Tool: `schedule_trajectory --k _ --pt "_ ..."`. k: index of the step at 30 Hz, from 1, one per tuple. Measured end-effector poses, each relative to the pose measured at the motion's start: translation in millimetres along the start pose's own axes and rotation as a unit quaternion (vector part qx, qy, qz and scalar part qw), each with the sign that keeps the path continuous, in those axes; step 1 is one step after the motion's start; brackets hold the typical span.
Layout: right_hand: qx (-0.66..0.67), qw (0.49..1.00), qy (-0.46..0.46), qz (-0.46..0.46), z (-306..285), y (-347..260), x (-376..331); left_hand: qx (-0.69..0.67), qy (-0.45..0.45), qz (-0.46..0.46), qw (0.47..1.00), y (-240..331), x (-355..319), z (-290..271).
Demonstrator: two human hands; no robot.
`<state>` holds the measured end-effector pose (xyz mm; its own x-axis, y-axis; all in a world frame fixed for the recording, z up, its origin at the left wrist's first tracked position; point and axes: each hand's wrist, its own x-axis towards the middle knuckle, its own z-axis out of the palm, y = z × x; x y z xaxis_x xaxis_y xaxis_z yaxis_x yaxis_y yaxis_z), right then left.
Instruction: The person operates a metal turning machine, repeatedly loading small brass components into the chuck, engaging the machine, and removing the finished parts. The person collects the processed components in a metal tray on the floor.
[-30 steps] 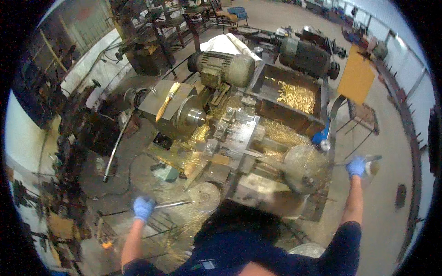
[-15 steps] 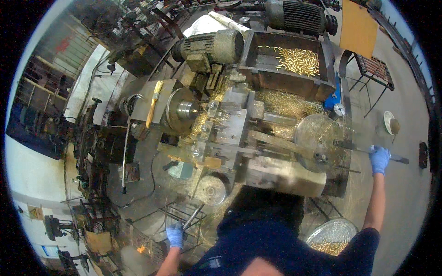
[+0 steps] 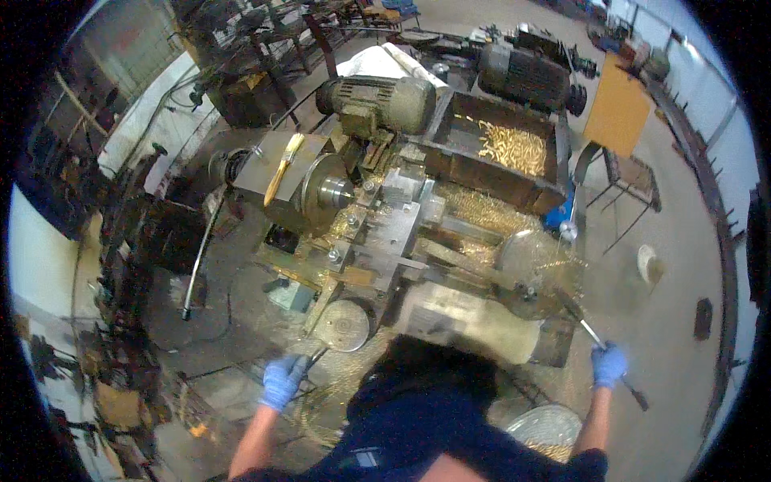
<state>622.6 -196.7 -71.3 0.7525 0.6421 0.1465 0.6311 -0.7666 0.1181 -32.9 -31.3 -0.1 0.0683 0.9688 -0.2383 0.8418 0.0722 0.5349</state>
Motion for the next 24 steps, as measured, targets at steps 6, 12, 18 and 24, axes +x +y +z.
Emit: schedule_trajectory --k 6,12,18,24 --pt "0.023 0.998 0.02 -0.059 8 60 -10 0.228 -0.111 0.111 0.961 8 34 14" --pt "-0.09 0.983 -0.127 0.095 2 182 -25 0.154 -0.199 0.066 0.966 12 41 11" --pt "-0.099 0.972 -0.153 0.149 7 174 -23 0.109 -0.171 0.092 0.975 -15 41 27" --pt "-0.113 0.965 -0.146 0.185 18 187 -34 0.121 -0.192 0.072 0.971 -4 44 18"
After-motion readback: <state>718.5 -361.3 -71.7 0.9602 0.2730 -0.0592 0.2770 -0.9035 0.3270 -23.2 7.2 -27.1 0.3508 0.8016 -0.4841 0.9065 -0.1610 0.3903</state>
